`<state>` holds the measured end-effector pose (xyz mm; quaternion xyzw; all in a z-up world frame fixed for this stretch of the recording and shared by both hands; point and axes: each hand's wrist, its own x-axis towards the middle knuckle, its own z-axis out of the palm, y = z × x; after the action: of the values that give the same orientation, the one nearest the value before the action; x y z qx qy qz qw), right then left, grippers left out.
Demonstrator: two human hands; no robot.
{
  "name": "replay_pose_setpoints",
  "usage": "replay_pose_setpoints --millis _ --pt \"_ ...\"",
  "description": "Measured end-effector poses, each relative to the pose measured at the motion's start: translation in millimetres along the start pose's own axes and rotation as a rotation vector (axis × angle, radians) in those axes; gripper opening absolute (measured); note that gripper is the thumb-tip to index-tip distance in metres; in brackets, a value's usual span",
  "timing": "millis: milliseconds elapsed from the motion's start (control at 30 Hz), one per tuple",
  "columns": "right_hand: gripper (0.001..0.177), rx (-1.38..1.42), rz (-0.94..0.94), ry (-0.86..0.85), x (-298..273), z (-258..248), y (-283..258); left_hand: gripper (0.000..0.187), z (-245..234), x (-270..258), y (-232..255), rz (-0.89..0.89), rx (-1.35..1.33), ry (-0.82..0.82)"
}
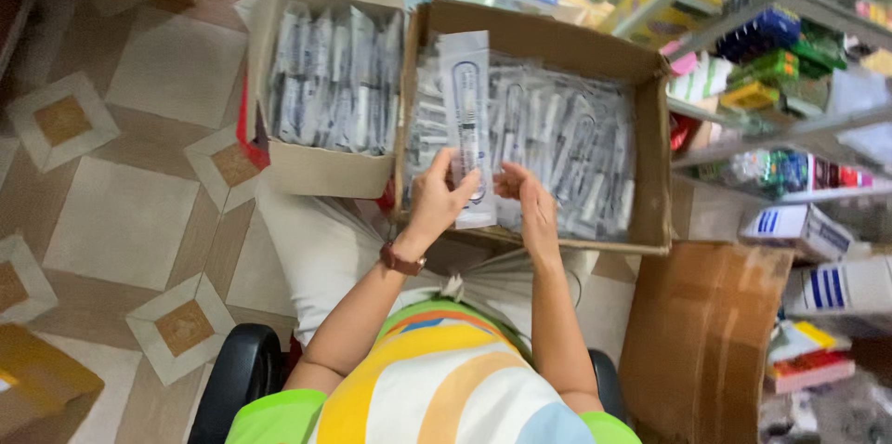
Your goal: The person sits on a chair with a large cardboard box on their lap, sorting individually wrapped medical syringes. They pick up syringes from the large box and place them into a smaller box beside it, occasionally adjusting the items within the boxes.
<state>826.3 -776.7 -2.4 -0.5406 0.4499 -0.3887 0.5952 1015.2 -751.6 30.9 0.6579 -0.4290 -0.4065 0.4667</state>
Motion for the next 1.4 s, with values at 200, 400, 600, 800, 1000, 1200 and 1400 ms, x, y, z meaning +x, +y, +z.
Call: replay_pose_setpoints --millis 200,400,600,800,1000,1200,1400 --pt "0.053 -0.541 -0.190 -0.474 1.9 7.3 -38.9 0.024 -29.0 15.1 -15.8 -0.012 -0.329 0.074" --pt "0.036 -0.970 -0.078 -0.690 6.6 39.5 -61.3 0.024 -29.7 16.8 -8.1 -0.012 -0.318 0.103" --pt "0.031 -1.026 -0.078 -0.687 5.6 43.3 -54.2 0.028 -38.6 16.9 4.0 -0.161 -0.128 0.033" --pt "0.035 -0.928 -0.025 -0.694 14.1 48.3 -60.9 0.029 -40.5 18.1 -17.1 -0.070 -0.446 -0.047" --pt "0.044 -0.856 -0.037 -0.700 18.3 51.4 -74.3 0.029 -72.2 29.7 -32.2 -0.113 -0.374 0.054" --pt "0.045 -0.892 -0.142 -0.643 14.8 46.7 -70.0 0.035 -100.4 19.9 -37.2 -0.009 -0.423 0.216" --pt "0.044 -0.967 -0.270 -0.583 0.5 37.5 -55.4 0.042 -100.0 10.1 -44.3 0.030 -0.507 0.307"
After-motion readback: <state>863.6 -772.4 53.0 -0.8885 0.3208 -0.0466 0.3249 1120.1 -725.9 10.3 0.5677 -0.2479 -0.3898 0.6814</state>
